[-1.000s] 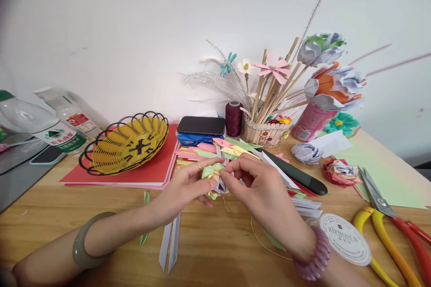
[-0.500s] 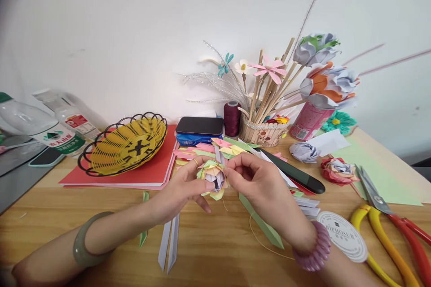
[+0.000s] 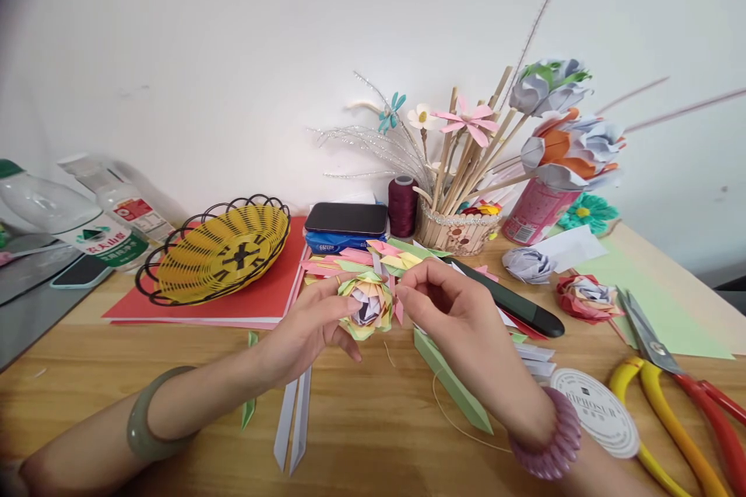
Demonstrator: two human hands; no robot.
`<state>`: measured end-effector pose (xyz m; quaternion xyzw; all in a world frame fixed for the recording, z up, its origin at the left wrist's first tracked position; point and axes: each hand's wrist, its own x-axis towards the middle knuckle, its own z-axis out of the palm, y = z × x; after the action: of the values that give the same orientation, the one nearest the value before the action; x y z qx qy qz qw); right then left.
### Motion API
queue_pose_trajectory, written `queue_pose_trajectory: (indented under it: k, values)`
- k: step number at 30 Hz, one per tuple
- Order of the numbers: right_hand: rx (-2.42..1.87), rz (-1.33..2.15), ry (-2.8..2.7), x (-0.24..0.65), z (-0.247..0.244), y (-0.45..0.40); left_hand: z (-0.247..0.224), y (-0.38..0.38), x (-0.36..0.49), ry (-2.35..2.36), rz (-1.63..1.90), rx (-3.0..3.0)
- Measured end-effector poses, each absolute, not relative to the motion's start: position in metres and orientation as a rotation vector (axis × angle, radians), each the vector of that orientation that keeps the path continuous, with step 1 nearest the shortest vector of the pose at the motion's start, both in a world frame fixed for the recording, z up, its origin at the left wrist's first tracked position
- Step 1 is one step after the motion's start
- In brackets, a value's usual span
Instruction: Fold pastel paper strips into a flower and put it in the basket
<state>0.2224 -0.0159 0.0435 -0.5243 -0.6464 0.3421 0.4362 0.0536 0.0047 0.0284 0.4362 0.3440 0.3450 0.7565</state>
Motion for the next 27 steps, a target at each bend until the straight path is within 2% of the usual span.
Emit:
queue_pose_trajectory:
  k: [7,11,20,27]
  values:
    - [-1.167,0.406,-1.876,0.222,0.036,-0.02,0.033,0.003,0.056,0.82,0.745,0.975]
    - [-1.086,0.277,-1.965,0.222,0.034,-0.019,0.032,0.003,0.057,0.846,0.76,1.011]
    - [-1.002,0.179,-2.009,0.225,0.033,-0.018,0.033,0.001,0.057,0.832,0.756,1.035]
    - [-1.058,0.376,-2.022,0.219,0.038,-0.02,0.033,0.001,0.058,0.86,0.735,1.115]
